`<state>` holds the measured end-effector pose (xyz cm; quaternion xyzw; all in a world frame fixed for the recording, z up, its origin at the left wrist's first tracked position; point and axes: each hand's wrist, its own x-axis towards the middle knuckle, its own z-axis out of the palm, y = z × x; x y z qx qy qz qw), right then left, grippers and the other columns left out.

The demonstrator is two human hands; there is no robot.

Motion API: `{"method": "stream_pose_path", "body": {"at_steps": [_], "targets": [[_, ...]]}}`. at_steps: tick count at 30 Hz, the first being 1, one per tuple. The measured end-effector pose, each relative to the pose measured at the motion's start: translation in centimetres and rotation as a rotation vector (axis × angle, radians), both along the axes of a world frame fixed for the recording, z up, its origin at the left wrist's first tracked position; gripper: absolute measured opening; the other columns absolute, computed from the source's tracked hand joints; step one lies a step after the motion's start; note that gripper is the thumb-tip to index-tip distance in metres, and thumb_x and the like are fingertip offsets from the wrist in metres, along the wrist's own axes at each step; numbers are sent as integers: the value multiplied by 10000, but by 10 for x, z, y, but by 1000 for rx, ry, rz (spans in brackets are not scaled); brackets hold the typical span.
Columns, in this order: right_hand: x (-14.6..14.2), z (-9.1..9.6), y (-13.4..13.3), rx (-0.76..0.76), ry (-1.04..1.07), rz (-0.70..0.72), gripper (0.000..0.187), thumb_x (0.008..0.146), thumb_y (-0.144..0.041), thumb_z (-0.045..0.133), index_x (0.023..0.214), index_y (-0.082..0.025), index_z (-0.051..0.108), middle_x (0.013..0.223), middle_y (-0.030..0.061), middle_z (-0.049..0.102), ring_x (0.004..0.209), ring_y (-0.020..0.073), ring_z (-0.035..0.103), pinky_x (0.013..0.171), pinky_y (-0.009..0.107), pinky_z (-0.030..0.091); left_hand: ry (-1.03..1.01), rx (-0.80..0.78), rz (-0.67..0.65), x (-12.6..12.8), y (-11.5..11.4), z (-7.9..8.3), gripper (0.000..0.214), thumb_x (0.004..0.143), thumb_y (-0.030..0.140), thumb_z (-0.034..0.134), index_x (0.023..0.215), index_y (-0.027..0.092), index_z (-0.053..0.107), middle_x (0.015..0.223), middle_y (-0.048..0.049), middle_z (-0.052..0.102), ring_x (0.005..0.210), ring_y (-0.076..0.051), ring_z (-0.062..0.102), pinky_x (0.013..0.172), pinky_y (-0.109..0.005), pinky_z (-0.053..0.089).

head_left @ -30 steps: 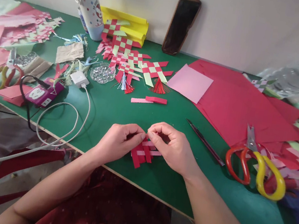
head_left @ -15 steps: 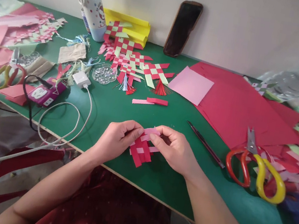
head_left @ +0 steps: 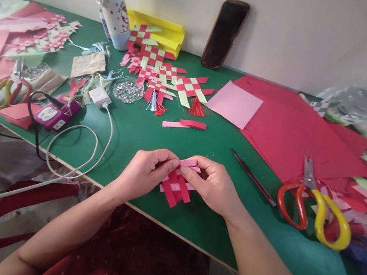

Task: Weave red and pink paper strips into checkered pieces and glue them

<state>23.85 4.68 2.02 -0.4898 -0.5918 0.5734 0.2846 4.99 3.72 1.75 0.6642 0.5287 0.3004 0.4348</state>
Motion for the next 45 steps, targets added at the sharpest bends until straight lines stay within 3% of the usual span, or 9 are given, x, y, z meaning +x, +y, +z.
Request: {"method": "stream_pose_path", "body": {"at_steps": [6,12,15,21,29,36,41,45], "targets": [[1,-1,0,45,-6,-55,268,851,-456,630,840,-190,659,732,-4,637,638,131,560,572,250,459,-123,-94,-22,-2,-1,-2,348,940,484,533,987,171,676,747,-9,633,603,-100,526,543,-185,393],[1,-1,1,53,18,-60,269,858,-452,632,818,-186,651,715,-16,605,638,117,535,580,240,441,-112,-186,-10,-4,-2,-5,375,896,510,592,765,158,605,613,36,507,536,-77,404,481,-179,294],[4,-1,3,41,65,-73,306,864,-500,621,890,-195,634,779,-7,620,674,122,551,618,252,459,-183,-203,33,-6,-1,-4,359,893,479,608,747,152,594,619,23,539,544,-81,431,499,-186,319],[10,2,5,47,-24,-62,367,816,-556,660,781,-200,579,686,-32,533,578,93,445,529,238,376,-390,-236,123,-12,2,-3,339,869,465,656,790,138,618,665,-18,639,581,-99,518,559,-211,400],[5,-6,1,102,-2,-62,279,840,-475,658,763,-216,590,708,-22,562,599,113,471,556,257,403,-383,-257,55,-12,1,-6,351,896,471,631,795,135,633,724,-43,673,647,-129,590,631,-245,457],[5,-5,1,119,3,-109,254,840,-437,663,753,-214,579,695,-25,555,590,110,471,551,256,405,-413,-311,76,-10,1,-5,354,872,479,655,935,131,659,787,-49,672,665,-137,608,641,-259,499],[5,-6,1,109,62,-91,232,849,-419,660,766,-215,587,751,-10,594,656,124,539,615,262,457,-308,-148,69,-13,2,-5,292,888,440,637,825,158,675,998,-71,663,871,-160,612,819,-276,487],[4,-8,0,122,80,-97,228,835,-423,673,792,-208,609,999,36,631,731,133,578,647,274,498,-349,-144,59,-16,2,-6,297,883,448,645,822,159,677,990,-78,640,899,-181,593,841,-293,481]]}}
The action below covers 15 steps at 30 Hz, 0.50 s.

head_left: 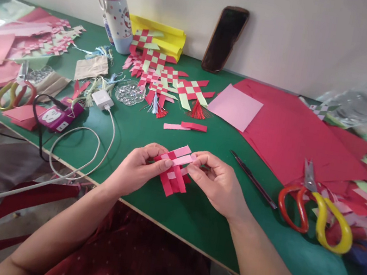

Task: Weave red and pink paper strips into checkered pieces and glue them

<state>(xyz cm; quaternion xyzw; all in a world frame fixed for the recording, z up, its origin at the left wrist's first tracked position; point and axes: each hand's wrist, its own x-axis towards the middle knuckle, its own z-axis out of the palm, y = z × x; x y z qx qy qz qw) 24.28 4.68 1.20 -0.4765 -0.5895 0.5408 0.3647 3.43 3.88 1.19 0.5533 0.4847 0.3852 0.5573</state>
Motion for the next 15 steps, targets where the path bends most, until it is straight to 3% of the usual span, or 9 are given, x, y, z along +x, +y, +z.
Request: {"method": "stream_pose_path", "body": {"at_steps": [3,9,15], "targets": [[-1,1,0,-36,71,31,238,832,-443,675,820,-211,622,1129,57,619,876,171,621,758,315,541,-112,-59,-22,0,-1,0,296,865,453,673,838,158,678,924,-70,644,828,-172,595,787,-290,491],[-1,7,1,-114,139,65,326,849,-510,655,993,-221,612,1030,57,662,946,185,639,855,348,536,-354,-230,13,1,-1,1,302,801,439,752,792,145,684,754,-33,633,667,-130,577,641,-247,489],[1,2,4,-194,244,148,512,849,-584,630,1200,-222,543,1274,116,587,1159,228,588,983,412,498,-431,-283,39,0,-1,2,275,791,399,772,758,138,693,700,-15,642,611,-104,573,606,-222,476]]}}
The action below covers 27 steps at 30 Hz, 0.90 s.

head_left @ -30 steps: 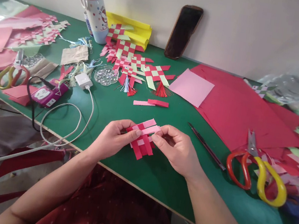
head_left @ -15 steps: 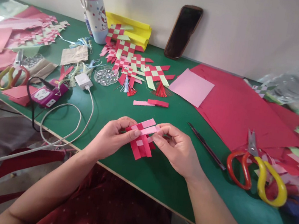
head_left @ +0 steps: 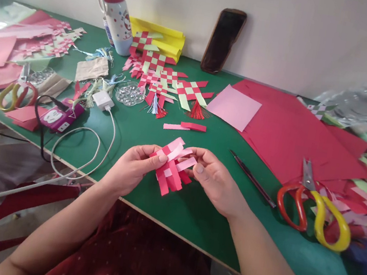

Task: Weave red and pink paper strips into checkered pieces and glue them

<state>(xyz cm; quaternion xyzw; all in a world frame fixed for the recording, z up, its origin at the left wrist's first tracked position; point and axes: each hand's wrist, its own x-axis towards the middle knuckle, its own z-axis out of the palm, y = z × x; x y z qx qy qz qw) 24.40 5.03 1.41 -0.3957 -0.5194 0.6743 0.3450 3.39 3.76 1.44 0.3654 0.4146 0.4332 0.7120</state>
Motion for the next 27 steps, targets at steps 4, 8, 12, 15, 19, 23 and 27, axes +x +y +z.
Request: {"method": "stream_pose_path", "body": {"at_steps": [4,8,12,15,19,23,27], "targets": [[2,-3,3,-62,74,26,687,786,-649,663,1306,-238,482,1385,135,505,1261,251,524,1029,436,474,-58,-4,24,-2,-2,3,264,799,383,768,739,137,694,676,-14,648,598,-105,582,597,-222,470],[0,3,-11,-104,4,-103,599,760,-549,748,1224,-243,525,1254,96,581,1120,210,606,940,391,535,-98,37,141,-6,-1,5,246,787,362,783,735,135,704,673,-9,655,614,-97,580,619,-210,469],[-17,7,-49,-216,-15,-162,321,804,-462,736,917,-196,597,759,-7,622,655,111,625,597,248,556,-133,86,233,-5,0,1,229,780,357,789,740,146,708,684,4,661,637,-83,568,641,-186,462],[-43,4,-74,-343,74,-113,392,756,-464,777,994,-188,633,800,1,645,599,97,619,511,219,534,-148,89,252,2,-3,-2,232,784,362,782,748,146,705,694,7,656,636,-75,553,646,-178,454],[-73,-8,-81,-305,192,-288,362,773,-436,772,1034,-214,657,799,-16,649,611,85,624,516,193,537,-95,77,242,11,-13,-3,265,819,396,741,767,146,670,671,15,623,594,-68,522,592,-174,433],[-85,-17,-77,-206,179,-456,313,761,-425,785,955,-201,686,768,-8,660,614,94,624,507,195,545,-45,104,267,12,-21,-5,282,833,410,721,763,155,624,652,33,588,547,-57,477,548,-168,411],[-87,-19,-78,-208,183,-507,337,724,-465,803,890,-193,695,774,6,672,583,93,612,458,190,517,16,159,308,11,-26,-8,278,847,404,708,780,152,610,705,26,593,607,-62,496,593,-167,426]]}}
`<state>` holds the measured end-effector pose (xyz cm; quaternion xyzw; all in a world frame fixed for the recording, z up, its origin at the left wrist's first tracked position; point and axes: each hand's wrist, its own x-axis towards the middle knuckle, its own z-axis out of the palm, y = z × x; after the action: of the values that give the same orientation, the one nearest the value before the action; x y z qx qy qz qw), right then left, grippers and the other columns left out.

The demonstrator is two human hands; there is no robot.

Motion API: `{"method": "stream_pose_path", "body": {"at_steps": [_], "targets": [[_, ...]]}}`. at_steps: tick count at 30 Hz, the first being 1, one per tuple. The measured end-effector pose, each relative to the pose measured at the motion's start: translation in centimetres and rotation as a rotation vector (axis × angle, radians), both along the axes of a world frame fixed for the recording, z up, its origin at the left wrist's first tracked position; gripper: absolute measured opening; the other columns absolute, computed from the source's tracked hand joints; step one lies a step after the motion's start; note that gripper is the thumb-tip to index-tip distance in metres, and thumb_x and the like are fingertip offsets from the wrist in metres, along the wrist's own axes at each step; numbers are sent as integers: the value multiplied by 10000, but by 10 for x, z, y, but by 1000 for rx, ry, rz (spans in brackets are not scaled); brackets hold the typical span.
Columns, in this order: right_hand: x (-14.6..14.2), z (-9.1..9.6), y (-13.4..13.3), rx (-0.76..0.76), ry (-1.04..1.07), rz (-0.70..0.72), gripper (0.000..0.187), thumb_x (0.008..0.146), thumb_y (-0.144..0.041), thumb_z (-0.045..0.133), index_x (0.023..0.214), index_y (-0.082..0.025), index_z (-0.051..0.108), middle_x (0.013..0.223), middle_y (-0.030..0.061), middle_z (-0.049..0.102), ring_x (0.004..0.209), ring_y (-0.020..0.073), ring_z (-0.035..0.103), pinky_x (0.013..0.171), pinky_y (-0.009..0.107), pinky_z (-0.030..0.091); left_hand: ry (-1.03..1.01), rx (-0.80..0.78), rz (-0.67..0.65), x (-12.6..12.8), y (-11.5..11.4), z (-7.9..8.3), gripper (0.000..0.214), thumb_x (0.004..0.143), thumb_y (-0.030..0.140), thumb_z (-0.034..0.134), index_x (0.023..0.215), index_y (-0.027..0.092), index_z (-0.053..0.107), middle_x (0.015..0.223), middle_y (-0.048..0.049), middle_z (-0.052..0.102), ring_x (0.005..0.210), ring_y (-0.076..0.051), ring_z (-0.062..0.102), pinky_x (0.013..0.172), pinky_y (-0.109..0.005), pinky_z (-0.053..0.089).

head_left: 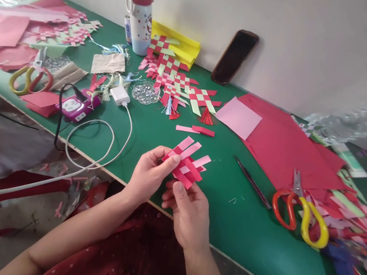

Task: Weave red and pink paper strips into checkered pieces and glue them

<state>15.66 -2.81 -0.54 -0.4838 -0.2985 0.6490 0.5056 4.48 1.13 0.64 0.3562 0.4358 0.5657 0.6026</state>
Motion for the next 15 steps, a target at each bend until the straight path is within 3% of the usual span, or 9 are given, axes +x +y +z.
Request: {"method": "stream_pose_path", "body": {"at_steps": [4,7,15], "targets": [[2,4,0,-9,0,-5,408,736,-581,743,827,-187,697,732,14,660,541,106,595,441,233,523,58,30,-11,-2,-4,-1,296,850,421,699,780,150,604,719,21,582,623,-72,499,595,-180,427],[10,8,1,-4,-8,35,461,743,-622,714,921,-196,720,772,29,671,590,128,617,489,267,557,90,35,-51,-5,-5,-3,317,854,444,688,777,147,608,699,16,582,614,-80,496,585,-192,423],[35,10,7,44,-104,117,341,806,-490,722,1019,-224,719,776,12,687,636,99,576,554,215,535,172,22,-207,-14,-3,-5,341,841,461,696,769,132,642,715,-10,605,646,-99,509,612,-216,412]]}}
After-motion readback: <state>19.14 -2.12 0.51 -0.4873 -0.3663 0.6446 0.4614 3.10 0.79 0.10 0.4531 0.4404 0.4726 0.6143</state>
